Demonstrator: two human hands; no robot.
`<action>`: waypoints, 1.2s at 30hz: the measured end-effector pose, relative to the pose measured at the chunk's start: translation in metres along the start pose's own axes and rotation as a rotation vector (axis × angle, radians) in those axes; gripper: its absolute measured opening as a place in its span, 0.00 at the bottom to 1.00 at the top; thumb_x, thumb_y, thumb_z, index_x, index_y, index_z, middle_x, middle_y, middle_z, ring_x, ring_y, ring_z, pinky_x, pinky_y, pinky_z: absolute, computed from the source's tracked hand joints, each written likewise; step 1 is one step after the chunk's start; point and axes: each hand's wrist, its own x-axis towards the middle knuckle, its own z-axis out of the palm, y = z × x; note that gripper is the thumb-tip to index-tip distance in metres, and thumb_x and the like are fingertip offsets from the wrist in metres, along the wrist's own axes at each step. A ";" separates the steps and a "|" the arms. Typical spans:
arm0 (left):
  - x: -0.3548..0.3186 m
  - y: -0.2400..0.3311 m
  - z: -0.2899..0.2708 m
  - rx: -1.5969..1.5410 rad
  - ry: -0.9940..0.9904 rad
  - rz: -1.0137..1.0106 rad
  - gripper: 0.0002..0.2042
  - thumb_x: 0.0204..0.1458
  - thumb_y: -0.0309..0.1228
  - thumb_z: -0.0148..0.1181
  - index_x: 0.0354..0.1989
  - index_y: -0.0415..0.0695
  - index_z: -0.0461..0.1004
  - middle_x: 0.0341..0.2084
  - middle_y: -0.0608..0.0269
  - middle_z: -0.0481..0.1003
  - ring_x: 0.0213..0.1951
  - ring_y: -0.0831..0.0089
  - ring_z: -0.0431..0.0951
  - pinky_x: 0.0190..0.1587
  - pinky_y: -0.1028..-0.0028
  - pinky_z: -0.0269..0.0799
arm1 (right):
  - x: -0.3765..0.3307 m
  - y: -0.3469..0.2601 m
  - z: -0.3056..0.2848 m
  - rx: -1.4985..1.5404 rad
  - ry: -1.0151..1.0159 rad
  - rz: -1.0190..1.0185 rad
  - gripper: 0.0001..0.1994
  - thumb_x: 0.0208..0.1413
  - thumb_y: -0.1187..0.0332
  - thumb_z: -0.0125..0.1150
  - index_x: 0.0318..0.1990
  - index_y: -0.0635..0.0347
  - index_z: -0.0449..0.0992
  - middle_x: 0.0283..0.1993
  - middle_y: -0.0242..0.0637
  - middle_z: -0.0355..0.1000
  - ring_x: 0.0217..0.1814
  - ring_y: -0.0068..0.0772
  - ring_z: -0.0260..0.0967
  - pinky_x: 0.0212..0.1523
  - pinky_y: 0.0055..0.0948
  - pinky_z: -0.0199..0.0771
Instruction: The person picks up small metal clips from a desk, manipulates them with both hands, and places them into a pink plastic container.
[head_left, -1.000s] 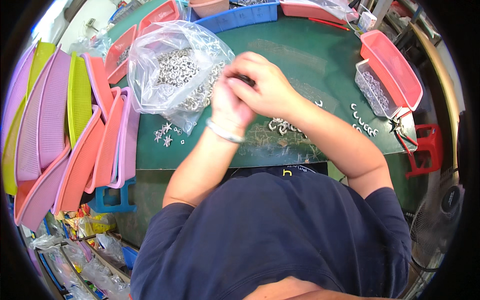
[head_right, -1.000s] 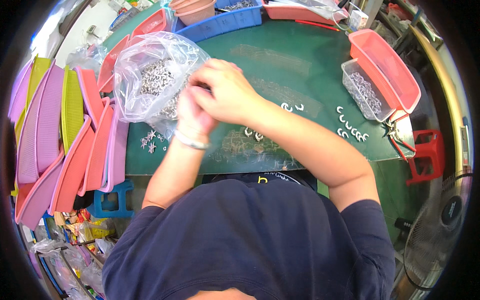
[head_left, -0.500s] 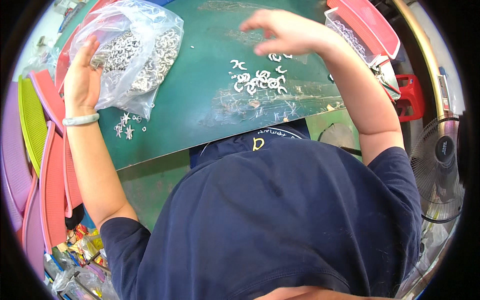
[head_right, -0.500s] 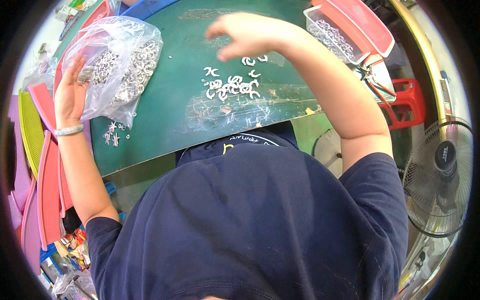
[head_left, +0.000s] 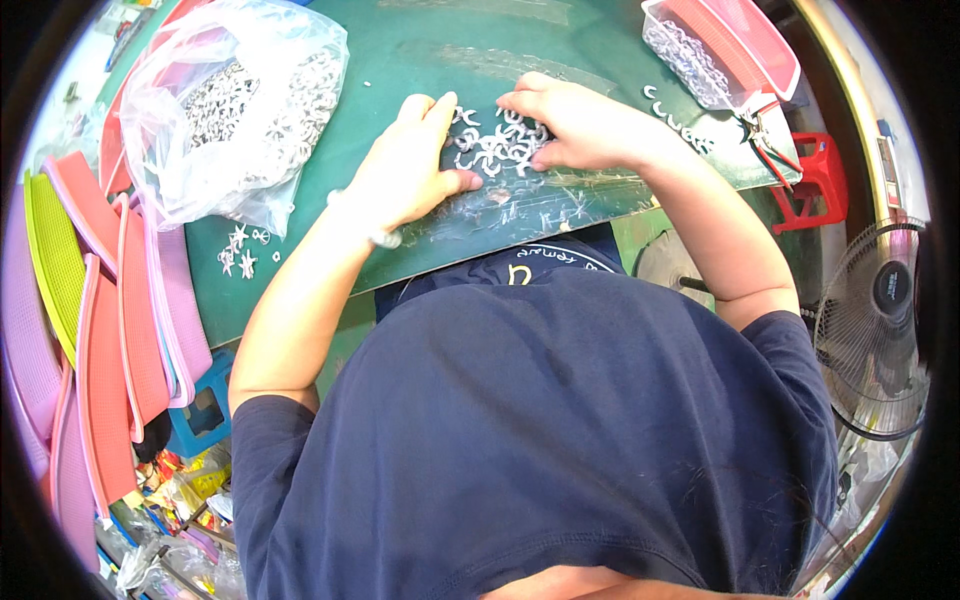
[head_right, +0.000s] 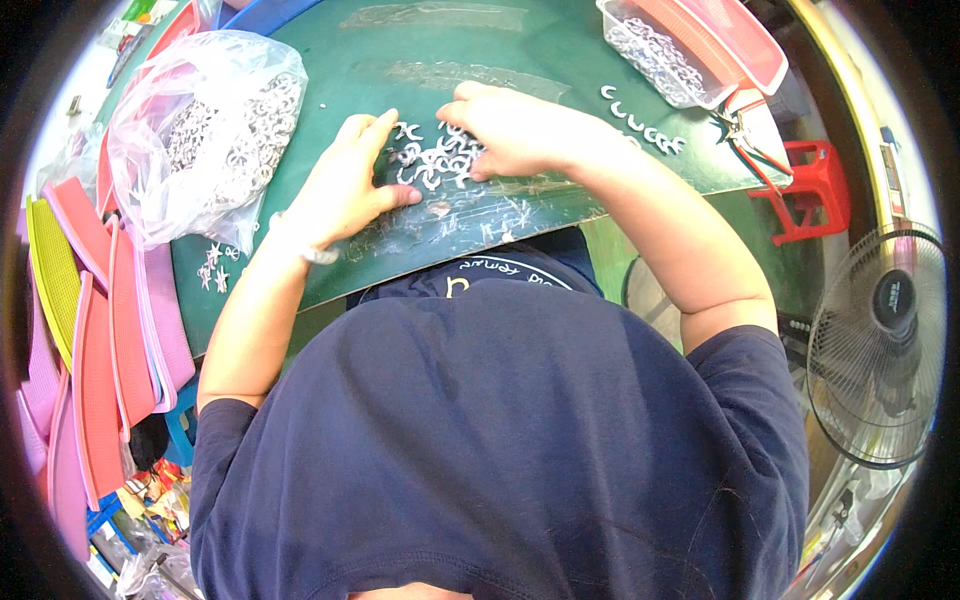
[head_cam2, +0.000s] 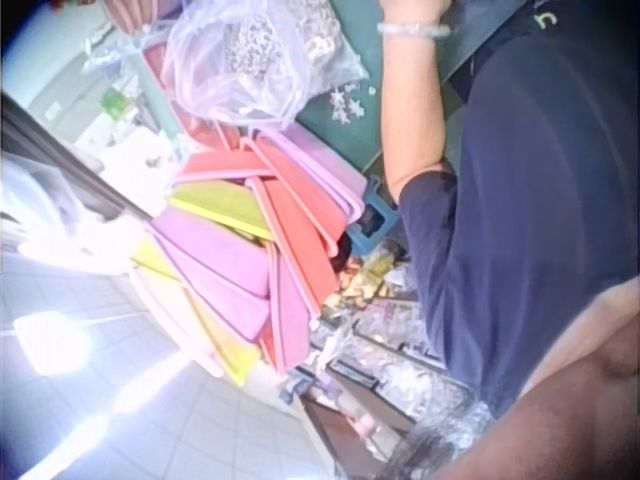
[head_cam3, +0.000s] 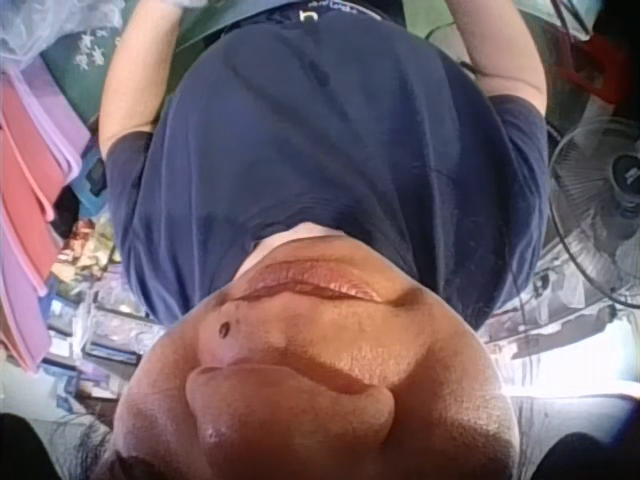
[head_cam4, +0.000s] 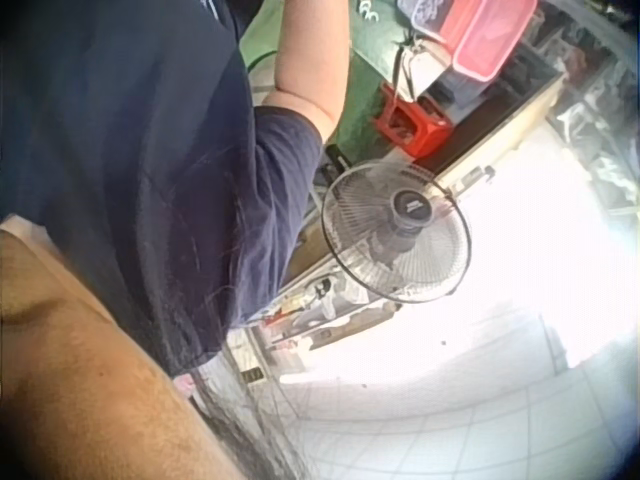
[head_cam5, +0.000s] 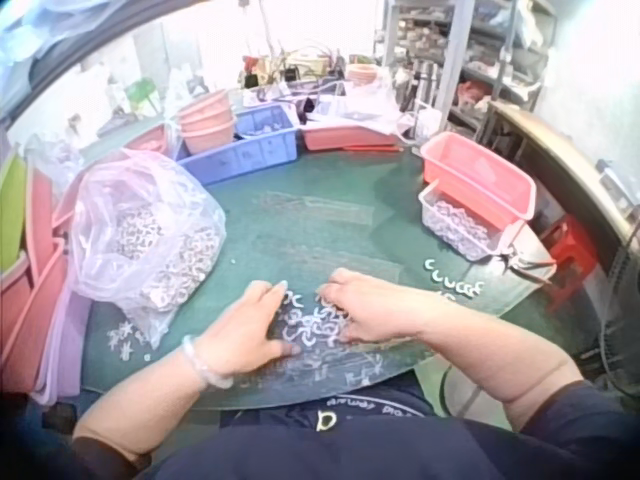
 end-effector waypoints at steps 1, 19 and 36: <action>0.007 0.000 0.003 -0.008 -0.028 0.002 0.32 0.35 0.34 0.67 0.51 0.36 0.62 0.42 0.50 0.64 0.41 0.58 0.69 0.44 0.69 0.66 | 0.001 -0.002 0.002 0.008 0.000 0.015 0.29 0.34 0.74 0.65 0.50 0.69 0.64 0.42 0.45 0.63 0.47 0.45 0.62 0.48 0.33 0.63; 0.020 0.010 0.016 -0.226 -0.065 -0.154 0.14 0.42 0.24 0.60 0.39 0.34 0.70 0.30 0.56 0.73 0.30 0.72 0.74 0.35 0.76 0.70 | 0.015 -0.012 0.025 -0.081 0.151 0.029 0.14 0.39 0.70 0.58 0.36 0.65 0.69 0.36 0.49 0.64 0.37 0.47 0.67 0.39 0.36 0.69; 0.015 0.013 0.025 -2.013 0.147 -0.532 0.16 0.58 0.37 0.40 0.45 0.35 0.63 0.41 0.53 0.67 0.43 0.64 0.69 0.48 0.65 0.66 | 0.026 -0.031 0.012 0.190 0.390 -0.048 0.12 0.40 0.74 0.56 0.36 0.65 0.71 0.34 0.44 0.67 0.36 0.43 0.68 0.38 0.31 0.68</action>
